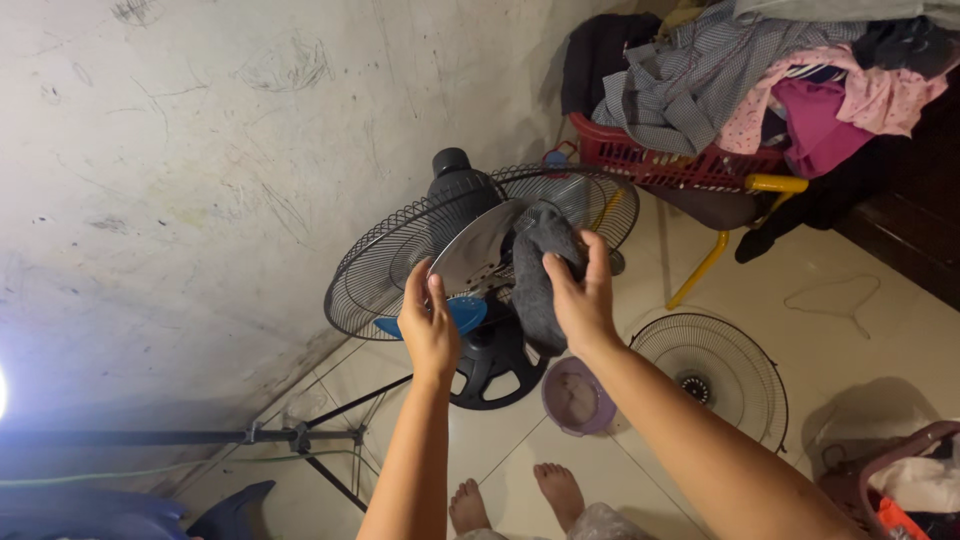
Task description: The person removes the front grille of a standing electric fan, then uses a wet cloth to wipe the fan blades and the inner surface of the rear grille. The front grille is placed on the floor, and the cloth is wrung out in a small bucket of water before cleaning.
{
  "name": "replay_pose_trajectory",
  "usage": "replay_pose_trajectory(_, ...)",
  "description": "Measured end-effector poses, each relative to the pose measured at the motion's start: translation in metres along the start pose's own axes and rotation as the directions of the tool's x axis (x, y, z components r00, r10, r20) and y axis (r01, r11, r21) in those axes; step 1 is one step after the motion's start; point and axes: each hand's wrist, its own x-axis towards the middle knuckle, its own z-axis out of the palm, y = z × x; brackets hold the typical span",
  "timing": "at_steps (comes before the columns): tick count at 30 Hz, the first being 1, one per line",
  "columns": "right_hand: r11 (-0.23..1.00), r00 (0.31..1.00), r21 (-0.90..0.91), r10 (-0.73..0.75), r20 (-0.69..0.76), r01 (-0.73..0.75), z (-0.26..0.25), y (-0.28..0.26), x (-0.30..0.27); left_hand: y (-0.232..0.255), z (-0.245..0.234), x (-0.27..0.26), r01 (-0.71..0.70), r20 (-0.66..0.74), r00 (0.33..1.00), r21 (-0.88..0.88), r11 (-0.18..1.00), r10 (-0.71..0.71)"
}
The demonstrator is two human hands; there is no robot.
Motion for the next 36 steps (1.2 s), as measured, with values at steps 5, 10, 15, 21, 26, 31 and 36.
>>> replay_pose_trajectory(5,0.799,0.824,-0.292,-0.564,-0.056,0.526,0.028,0.002,0.016,-0.002,0.006,0.003,0.08,-0.06,0.996,0.132,0.988,-0.072)
replay_pose_trajectory(10,0.628,0.74,-0.456,-0.664,0.108,0.63,0.043,0.01,0.013,-0.006,0.004,0.006,0.018,-0.044,0.999,0.187,0.982,-0.01)
replay_pose_trajectory(15,0.655,0.863,-0.566,-0.432,0.262,0.5,0.045,0.025,-0.002,-0.006,0.005,0.013,0.01,-0.017,1.0,0.168,0.986,-0.007)
replay_pose_trajectory(21,0.686,0.905,-0.636,-0.078,0.418,0.353,0.04,0.045,-0.025,-0.004,0.008,0.014,-0.04,-0.028,0.999,0.168,0.985,0.045)
replay_pose_trajectory(26,0.722,0.821,-0.455,-0.571,0.034,0.521,0.037,0.034,-0.025,-0.005,0.005,0.015,-0.029,-0.034,0.999,0.162,0.986,0.035)
replay_pose_trajectory(31,0.685,0.782,-0.464,-0.622,0.03,0.562,0.053,0.006,0.005,-0.008,0.002,0.02,-0.003,-0.007,1.0,0.157,0.988,0.005)
replay_pose_trajectory(36,0.665,0.852,-0.561,-0.5,0.156,0.494,0.061,0.006,0.0,-0.01,0.002,0.021,-0.004,0.001,1.0,0.179,0.984,0.004)
